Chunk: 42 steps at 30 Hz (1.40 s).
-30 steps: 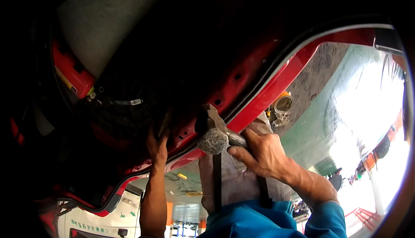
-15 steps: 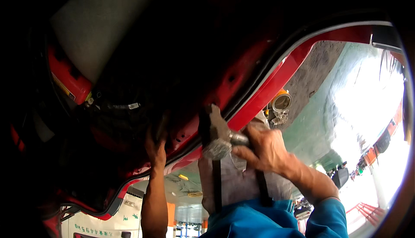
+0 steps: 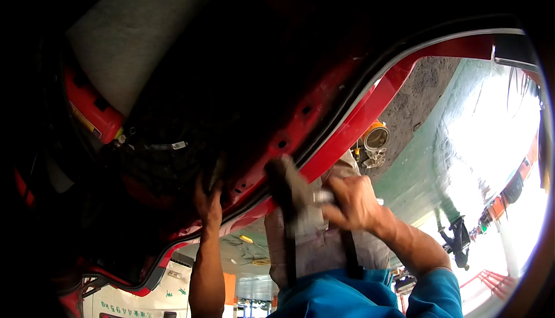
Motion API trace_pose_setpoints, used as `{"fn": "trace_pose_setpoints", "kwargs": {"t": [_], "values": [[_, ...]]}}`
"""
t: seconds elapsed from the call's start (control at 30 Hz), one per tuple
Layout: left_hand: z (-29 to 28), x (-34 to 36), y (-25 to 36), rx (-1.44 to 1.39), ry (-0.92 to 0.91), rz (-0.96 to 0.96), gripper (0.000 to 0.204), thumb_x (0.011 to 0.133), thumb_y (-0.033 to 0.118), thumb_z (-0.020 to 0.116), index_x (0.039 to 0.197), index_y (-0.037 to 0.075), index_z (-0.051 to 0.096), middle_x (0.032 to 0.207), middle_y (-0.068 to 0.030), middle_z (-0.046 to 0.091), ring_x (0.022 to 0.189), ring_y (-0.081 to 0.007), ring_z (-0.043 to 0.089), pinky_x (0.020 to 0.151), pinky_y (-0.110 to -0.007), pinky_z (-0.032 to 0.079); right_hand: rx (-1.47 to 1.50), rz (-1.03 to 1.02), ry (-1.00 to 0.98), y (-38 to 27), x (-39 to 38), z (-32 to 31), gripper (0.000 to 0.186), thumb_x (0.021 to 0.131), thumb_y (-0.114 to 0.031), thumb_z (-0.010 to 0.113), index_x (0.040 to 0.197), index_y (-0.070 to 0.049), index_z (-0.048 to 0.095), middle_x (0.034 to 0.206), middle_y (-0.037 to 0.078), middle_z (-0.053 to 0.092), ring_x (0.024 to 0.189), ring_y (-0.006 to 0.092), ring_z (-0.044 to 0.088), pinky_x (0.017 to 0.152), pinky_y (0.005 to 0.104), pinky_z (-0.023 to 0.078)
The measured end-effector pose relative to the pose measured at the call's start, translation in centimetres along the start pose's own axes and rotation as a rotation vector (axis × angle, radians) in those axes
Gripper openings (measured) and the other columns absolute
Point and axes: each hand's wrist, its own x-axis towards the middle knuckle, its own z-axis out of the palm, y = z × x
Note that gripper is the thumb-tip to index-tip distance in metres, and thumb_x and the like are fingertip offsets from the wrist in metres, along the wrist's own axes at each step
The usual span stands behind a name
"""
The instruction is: The person works on the rear trunk area of a red car, pressing and tapping the metal with both hands. They walk across the garage to retrieve a wooden block and a hammer, then repeatedly strike the block against the trunk edge to reshape the panel.
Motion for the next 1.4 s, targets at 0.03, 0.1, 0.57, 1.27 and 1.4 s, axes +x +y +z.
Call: {"fn": "trace_pose_setpoints", "kwargs": {"t": [0.03, 0.1, 0.57, 1.27, 1.4], "values": [[0.0, 0.1, -0.1, -0.004, -0.009, 0.024, 0.070, 0.089, 0.033, 0.073, 0.142, -0.005, 0.048, 0.135, -0.0193, 0.059, 0.123, -0.0286, 0.055, 0.108, -0.037, 0.040, -0.040, 0.162, -0.073, 0.7, 0.3, 0.0, 0.050, 0.087, -0.052, 0.071, 0.083, -0.003, 0.061, 0.057, 0.015, 0.055, 0.053, 0.0384, 0.058, 0.052, 0.0464, 0.046], [-0.1, 0.2, -0.6, -0.013, -0.026, 0.073, 0.070, 0.089, 0.033, 0.074, 0.142, -0.005, 0.048, 0.135, -0.0194, 0.059, 0.123, -0.0286, 0.055, 0.108, -0.037, 0.040, -0.003, 0.014, -0.024, 0.0, -0.5, -0.9, 0.049, 0.089, -0.051, 0.070, 0.089, -0.002, 0.063, 0.059, 0.017, 0.056, 0.056, 0.0396, 0.060, 0.053, 0.0477, 0.046], [-0.6, 0.0, -0.4, -0.061, -0.014, -0.052, 0.073, 0.088, 0.032, 0.075, 0.144, -0.006, 0.047, 0.137, -0.0219, 0.058, 0.126, -0.0315, 0.055, 0.109, -0.039, 0.039, 0.173, -0.059, 0.199, -1.6, -0.1, -4.1, 0.033, 0.085, -0.028, 0.072, 0.086, 0.002, 0.058, 0.064, 0.017, 0.057, 0.052, 0.0349, 0.058, 0.051, 0.0391, 0.047], [-0.7, -0.3, -1.0, -0.042, -0.023, -0.024, 0.073, 0.087, 0.030, 0.075, 0.144, -0.006, 0.046, 0.140, -0.0220, 0.056, 0.128, -0.0320, 0.053, 0.111, -0.039, 0.038, 0.152, 0.060, 0.099, -2.1, 1.5, -4.2, 0.043, 0.092, -0.032, 0.064, 0.114, 0.004, 0.059, 0.071, 0.022, 0.064, 0.065, 0.0439, 0.065, 0.059, 0.0435, 0.052], [-0.4, 0.5, -1.2, -0.048, -0.016, 0.035, 0.073, 0.087, 0.030, 0.075, 0.144, -0.005, 0.046, 0.139, -0.0214, 0.057, 0.127, -0.0312, 0.054, 0.110, -0.039, 0.039, 0.018, 0.306, -0.006, -1.8, 1.5, -3.6, 0.043, 0.092, -0.040, 0.067, 0.105, 0.000, 0.061, 0.071, 0.020, 0.064, 0.066, 0.0416, 0.066, 0.060, 0.0450, 0.052]]}}
